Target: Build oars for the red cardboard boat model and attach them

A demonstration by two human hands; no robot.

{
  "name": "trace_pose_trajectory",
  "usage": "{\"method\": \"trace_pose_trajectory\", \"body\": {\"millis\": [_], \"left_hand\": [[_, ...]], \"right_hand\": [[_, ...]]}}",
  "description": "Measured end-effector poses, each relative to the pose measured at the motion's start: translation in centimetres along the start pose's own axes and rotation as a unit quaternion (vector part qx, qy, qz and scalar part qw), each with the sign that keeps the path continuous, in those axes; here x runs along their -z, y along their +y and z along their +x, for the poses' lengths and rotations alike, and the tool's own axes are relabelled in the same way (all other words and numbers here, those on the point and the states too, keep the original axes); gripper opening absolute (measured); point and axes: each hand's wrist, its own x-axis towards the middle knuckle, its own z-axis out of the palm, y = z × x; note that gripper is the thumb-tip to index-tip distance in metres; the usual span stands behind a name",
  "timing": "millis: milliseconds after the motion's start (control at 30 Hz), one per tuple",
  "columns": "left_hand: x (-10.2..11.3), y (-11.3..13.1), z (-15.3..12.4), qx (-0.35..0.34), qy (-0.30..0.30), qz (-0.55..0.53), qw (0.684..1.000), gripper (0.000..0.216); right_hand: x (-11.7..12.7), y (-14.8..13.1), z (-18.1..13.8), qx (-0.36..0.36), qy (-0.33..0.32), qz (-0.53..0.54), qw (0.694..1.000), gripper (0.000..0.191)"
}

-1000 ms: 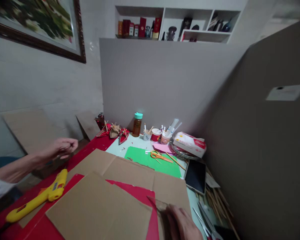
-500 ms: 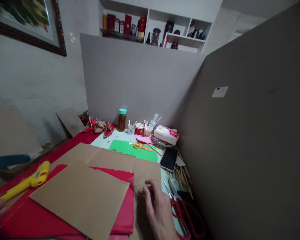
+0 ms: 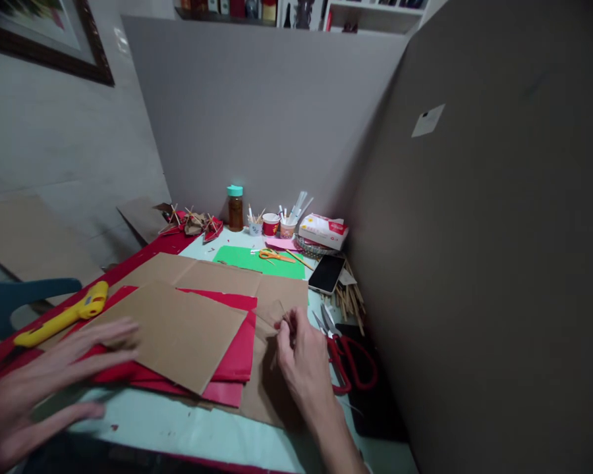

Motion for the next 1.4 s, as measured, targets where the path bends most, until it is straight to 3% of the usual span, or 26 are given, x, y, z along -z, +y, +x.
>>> {"method": "trace_pose_trajectory", "body": {"millis": [133, 267, 467, 700, 900, 1033, 1133, 1267, 1400], "left_hand": [[-2.2, -3.4, 1.7, -0.029, 0.01, 0.057, 0.998, 0.084], [-3.9, -5.9, 1.1, -0.074, -0.025, 0.098, 0.992, 0.088], [-4.1, -4.9, 2.5, -0.045, 0.0, 0.067, 0.997, 0.068], [-3.7, -3.0, 5.0, -0.087, 0.027, 0.071, 0.993, 0.064], [-3.4, -1.5, 7.2, -0.07, 0.052, 0.047, 0.995, 0.053], [-4.6, -1.5, 9.8, -0.032, 0.093, 0.054, 0.994, 0.052], [-5.8, -1.8, 10.9, -0.051, 0.105, 0.069, 0.991, 0.054], [-7.4, -2.7, 10.4, -0.112, 0.113, 0.088, 0.983, 0.046], [-9.8, -4.2, 9.5, -0.1, 0.131, 0.067, 0.984, 0.046]], "right_hand": [[0.1, 0.3, 0.6, -0.015, -0.037, 0.061, 0.997, 0.012], [-0.4, 0.1, 2.6, -0.009, -0.06, 0.08, 0.995, 0.01], [-1.8, 0.4, 4.8, -0.017, -0.095, 0.039, 0.995, 0.008], [-4.2, 2.4, 5.5, -0.058, -0.14, 0.109, 0.982, 0.019], [-4.9, 2.2, 6.4, -0.041, -0.087, 0.149, 0.984, 0.029], [-4.0, 2.5, 7.3, -0.025, -0.018, 0.138, 0.99, 0.029], [-3.4, 3.4, 7.6, -0.009, 0.026, 0.096, 0.995, 0.025], [-3.3, 4.0, 7.3, 0.035, 0.025, 0.009, 0.999, 0.016], [-3.5, 3.1, 7.1, 0.099, 0.049, -0.069, 0.991, 0.01]]}}
